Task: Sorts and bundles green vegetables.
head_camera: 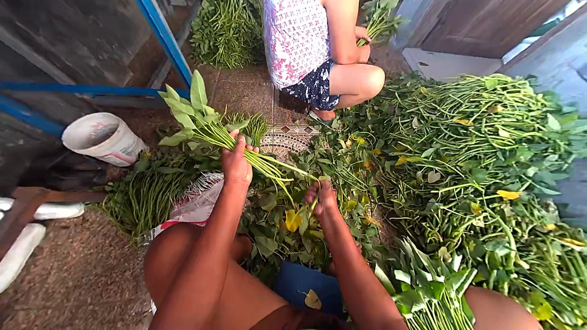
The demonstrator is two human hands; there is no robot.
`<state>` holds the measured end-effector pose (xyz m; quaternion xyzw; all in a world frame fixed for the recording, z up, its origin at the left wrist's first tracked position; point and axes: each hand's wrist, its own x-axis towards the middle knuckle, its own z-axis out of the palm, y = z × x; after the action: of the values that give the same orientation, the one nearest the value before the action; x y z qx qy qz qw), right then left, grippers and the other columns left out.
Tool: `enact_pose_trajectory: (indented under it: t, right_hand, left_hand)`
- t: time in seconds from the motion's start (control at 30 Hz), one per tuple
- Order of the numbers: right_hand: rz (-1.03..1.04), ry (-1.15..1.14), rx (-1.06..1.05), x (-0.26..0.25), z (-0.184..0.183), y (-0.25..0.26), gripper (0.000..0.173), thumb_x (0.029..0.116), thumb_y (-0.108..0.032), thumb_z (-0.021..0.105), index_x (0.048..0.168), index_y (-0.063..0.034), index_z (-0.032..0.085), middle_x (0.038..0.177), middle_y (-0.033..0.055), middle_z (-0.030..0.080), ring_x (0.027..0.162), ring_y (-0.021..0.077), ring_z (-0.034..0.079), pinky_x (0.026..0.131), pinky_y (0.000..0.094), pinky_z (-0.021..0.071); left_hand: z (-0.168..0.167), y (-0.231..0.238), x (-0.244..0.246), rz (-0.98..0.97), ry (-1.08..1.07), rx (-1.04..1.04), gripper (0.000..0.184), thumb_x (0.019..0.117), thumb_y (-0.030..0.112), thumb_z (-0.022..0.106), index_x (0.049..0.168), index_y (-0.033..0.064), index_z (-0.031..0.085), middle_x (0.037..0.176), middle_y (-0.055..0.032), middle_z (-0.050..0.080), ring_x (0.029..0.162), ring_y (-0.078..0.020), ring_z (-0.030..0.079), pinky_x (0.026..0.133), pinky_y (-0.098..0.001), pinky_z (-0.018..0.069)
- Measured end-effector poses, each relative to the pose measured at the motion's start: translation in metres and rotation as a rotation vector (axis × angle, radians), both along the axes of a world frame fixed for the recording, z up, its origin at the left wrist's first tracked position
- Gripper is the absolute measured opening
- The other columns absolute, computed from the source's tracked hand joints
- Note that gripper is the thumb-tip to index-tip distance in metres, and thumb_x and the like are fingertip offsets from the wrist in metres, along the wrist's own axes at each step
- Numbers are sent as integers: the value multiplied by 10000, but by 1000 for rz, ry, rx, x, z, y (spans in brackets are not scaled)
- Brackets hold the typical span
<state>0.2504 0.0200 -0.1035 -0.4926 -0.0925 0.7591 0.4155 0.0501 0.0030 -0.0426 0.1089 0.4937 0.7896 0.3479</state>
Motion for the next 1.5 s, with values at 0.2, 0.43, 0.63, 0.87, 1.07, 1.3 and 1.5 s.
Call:
enact_pose_trajectory:
  t: [0.2,0.43,0.63,0.87,1.07,1.3,1.5]
  right_hand:
    - [-460,378,-106,-15,-11,45,342,1054,-226,300,754,-133,435,480,-28,406,348,66,376,339,191,329]
    - [-105,-202,96,74,-77,64,423,1117,-273,203,878,-77,492,516,-27,461,371,29,396,366,164,356]
    - [977,-905,64,41,-168,49,559,1072,-329,539,1502,16,452,1456,300,516,1339,426,522,1106,595,418]
    - [767,-989,-21,23,-223,26,460,1075,-267,541,1352,99,562,1349,336,581,1279,445,566,1080,577,438]
    - [419,-1157,224,35,-148,58,358,1031,-147,573,1301,86,607,1248,345,619,1202,484,590,1044,604,453]
    - [762,-1400,205,56,-48,57,372,1095,-144,410,1332,62,611,1355,334,583,1308,466,549,1104,586,424]
    - [463,-1366,303,60,-19,40,377,1081,-212,448,1293,22,654,1299,311,616,1257,455,578,1062,599,442]
  left_hand:
    - [10,5,9,140,168,70,292,1077,116,494,1364,78,454,865,26,587,669,-81,620,708,-290,599]
    - [33,4,-47,161,-6,134,88,1101,149,449,1160,139,512,799,78,595,707,-40,630,782,-232,587]
    - [38,-2,-28,-296,-179,-25,154,1089,176,486,1155,110,609,980,7,708,908,-102,720,832,-281,618]
    - [39,2,-36,-327,-138,-91,215,1096,122,423,1100,90,636,779,24,616,671,-71,649,680,-242,613]
    - [31,10,-29,-293,-153,-110,240,1105,141,407,1077,53,628,742,7,595,617,-64,618,629,-195,578]
    - [22,21,-7,-330,-146,-251,190,1087,170,481,1116,48,623,730,-4,558,570,-81,581,548,-204,545]
    - [-11,25,10,-391,-103,-392,158,1074,160,529,1102,18,593,725,-25,553,553,-107,570,543,-234,544]
